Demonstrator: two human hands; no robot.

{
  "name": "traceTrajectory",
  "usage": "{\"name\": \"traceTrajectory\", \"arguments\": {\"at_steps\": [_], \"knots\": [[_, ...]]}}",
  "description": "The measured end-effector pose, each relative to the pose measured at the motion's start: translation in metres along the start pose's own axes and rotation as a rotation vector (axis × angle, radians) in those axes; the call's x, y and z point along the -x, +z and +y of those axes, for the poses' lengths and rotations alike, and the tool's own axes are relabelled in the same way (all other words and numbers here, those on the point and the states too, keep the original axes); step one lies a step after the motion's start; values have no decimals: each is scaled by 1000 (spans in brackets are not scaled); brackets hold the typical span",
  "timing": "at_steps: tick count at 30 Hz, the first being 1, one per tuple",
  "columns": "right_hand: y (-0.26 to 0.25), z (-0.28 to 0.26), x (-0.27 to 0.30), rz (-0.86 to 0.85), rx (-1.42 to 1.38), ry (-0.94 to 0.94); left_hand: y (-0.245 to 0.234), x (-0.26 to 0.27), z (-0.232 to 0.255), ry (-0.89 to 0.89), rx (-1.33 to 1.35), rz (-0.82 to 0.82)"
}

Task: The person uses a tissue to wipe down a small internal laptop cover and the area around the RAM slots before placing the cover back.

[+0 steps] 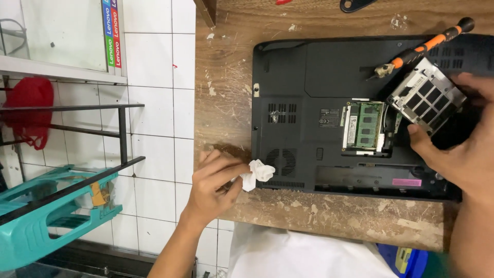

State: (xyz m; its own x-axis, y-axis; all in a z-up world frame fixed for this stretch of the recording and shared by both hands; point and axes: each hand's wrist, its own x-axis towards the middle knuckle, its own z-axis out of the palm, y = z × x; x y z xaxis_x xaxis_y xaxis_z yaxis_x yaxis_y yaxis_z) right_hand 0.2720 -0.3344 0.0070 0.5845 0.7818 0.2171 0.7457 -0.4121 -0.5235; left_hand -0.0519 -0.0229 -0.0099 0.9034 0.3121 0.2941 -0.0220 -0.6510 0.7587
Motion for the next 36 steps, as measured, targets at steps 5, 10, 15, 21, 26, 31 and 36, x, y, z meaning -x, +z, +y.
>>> {"name": "traceTrajectory", "arguments": {"at_steps": [5,10,15,21,26,31,36], "knots": [[-4,-5,-5,-13,-8,-11,7,9,9,86,-102,97],[-7,-7,-5,-7,56,-46,10,12,12,164,-196,133],[-9,-7,-6,5,94,-27,15,5,21,292,-195,76],[0,11,4,35,128,-17,24,-17,32,281,-341,10],[-1,4,-2,44,56,-57,38,-45,43,252,-336,-48],[-1,-3,-7,54,40,-63,53,-69,52,301,-355,-75],[-2,-8,-11,72,3,-91,64,-85,60,355,-371,-98]]}}
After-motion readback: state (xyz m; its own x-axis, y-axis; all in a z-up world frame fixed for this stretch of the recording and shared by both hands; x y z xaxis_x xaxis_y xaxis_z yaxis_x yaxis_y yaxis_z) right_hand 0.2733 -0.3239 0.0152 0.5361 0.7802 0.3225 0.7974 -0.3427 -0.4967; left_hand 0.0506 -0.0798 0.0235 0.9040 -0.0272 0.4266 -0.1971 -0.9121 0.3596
